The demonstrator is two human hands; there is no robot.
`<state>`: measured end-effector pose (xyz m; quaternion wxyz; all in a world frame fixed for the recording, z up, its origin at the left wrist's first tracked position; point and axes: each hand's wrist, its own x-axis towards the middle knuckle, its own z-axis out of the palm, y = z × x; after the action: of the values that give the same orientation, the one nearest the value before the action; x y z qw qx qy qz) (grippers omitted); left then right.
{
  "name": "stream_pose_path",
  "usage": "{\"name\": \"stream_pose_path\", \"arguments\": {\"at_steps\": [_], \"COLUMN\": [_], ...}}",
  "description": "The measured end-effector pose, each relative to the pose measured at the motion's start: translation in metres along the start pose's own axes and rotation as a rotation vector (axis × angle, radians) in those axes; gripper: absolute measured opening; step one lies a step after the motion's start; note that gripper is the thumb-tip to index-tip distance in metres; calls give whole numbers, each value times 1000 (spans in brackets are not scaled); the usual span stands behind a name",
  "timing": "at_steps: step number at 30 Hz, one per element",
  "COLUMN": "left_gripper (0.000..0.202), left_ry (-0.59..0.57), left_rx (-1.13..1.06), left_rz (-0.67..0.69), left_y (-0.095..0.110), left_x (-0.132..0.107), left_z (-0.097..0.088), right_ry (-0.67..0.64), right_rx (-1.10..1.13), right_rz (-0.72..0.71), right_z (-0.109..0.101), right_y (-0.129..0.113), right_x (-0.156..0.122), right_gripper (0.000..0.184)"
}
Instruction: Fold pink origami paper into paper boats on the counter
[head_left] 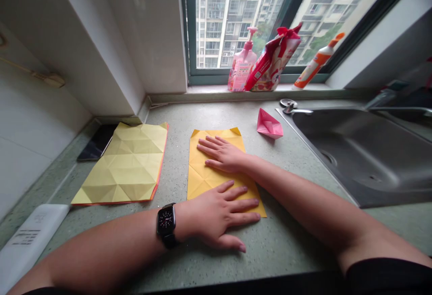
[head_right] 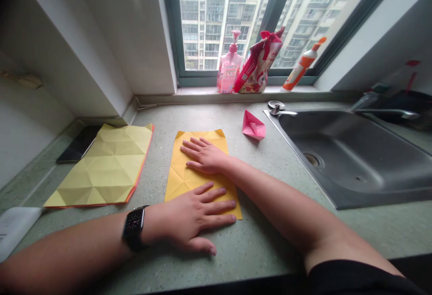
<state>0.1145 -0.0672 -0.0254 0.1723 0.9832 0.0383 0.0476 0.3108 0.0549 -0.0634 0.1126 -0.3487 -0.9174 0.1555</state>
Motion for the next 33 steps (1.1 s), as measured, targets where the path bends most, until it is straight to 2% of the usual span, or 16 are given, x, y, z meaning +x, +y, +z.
{"name": "stream_pose_path", "arguments": {"at_steps": [6,10,13,15,17,20,22,24,27,30,33], "left_gripper": [79,81,80,79,77,73,71,69,67,70,74], "left_ry": [15,17,28,35,41,49,54,71,112,118,101], "left_rx": [-6,13,27,29,29,26,24,26,29,24,31], "left_rz": [-27,-20,-21,-21,-17,-13,-15,-21,-22,-11,-4], "left_y": [-1,-2,-2,-3,-4,-6,-8,-10,-11,-12,-12], "left_x": [0,0,0,0,-1,-2,-3,-2,-1,-1,0], "left_z": [0,4,6,7,6,4,3,4,7,9,10], "right_ry": [-7,28,128,247,299,360,351,214,-26,-142,-142], "right_rx": [-49,-54,-30,27,31,17,72,180,309,309,207], "right_rz": [30,121,284,396,430,415,244,75,-30,-65,-105], "right_z": [1,-2,-14,-27,-44,-64,-67,-61,-41,-23,-12], "right_y": [14,41,70,86,92,75,47,13,-30,-44,-38], "right_x": [41,55,57,54,48,31,15,-4,-27,-30,-13], "right_gripper": [71,72,72,67,68,72,68,57,56,56,51]}}
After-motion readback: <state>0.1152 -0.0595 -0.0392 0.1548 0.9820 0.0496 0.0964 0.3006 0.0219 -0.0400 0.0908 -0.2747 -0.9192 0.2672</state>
